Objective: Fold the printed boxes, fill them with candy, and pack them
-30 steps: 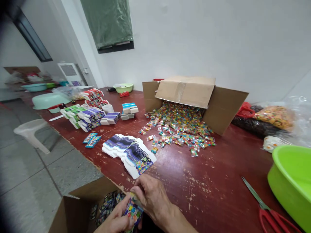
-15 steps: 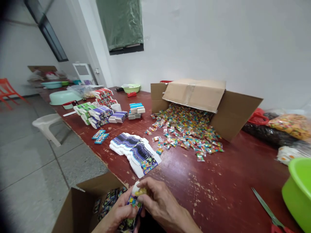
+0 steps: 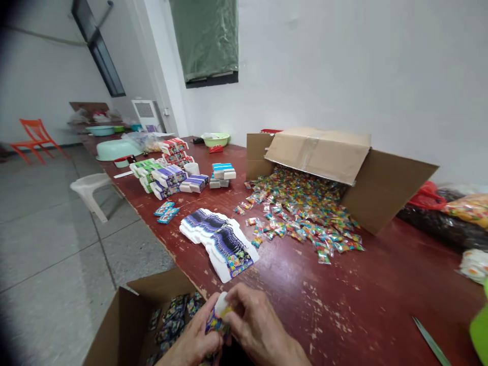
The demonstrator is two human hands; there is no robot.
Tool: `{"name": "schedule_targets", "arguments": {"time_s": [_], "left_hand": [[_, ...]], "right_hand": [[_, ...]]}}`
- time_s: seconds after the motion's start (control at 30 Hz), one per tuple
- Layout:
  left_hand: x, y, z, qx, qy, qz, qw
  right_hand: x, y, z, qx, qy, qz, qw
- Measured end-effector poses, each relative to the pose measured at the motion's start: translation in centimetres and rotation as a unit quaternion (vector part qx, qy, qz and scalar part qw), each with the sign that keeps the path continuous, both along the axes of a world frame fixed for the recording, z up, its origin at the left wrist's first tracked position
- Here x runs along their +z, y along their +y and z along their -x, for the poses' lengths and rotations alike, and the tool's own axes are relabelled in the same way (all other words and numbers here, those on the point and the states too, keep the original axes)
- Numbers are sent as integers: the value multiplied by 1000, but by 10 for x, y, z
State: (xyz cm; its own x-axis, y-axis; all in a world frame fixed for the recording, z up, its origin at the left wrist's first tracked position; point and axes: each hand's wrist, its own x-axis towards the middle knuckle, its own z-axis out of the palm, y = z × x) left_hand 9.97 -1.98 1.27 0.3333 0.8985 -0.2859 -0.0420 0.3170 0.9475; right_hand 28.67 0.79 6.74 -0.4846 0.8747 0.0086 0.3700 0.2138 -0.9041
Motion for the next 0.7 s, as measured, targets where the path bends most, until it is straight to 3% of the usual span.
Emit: {"name": "schedule_targets", "arguments": {"time_s": [0.1,0.27,0.33,0.43,0.57,0.7], "left_hand": [[5,1,0,-8,18,-1,1000],[10,2,-3,-11,30,39,999],[12,2,-4,-11,-13,46,999],[18,0,-5,22,-102,76,992],[20,-4,-9,33,-146,112,982],[12,-5,-13,59,-165,42,984]], "right_hand": [[-3,-1,1,42,61,52,996],[-22,2,3,-68,62,32,995],[-28,1,3,-59,46,8,997],[-31,1,1,-25,100,-2,995],[-37,1,6,-53,213,106,970],[-52,-5,22,-28,278,180,943]]}}
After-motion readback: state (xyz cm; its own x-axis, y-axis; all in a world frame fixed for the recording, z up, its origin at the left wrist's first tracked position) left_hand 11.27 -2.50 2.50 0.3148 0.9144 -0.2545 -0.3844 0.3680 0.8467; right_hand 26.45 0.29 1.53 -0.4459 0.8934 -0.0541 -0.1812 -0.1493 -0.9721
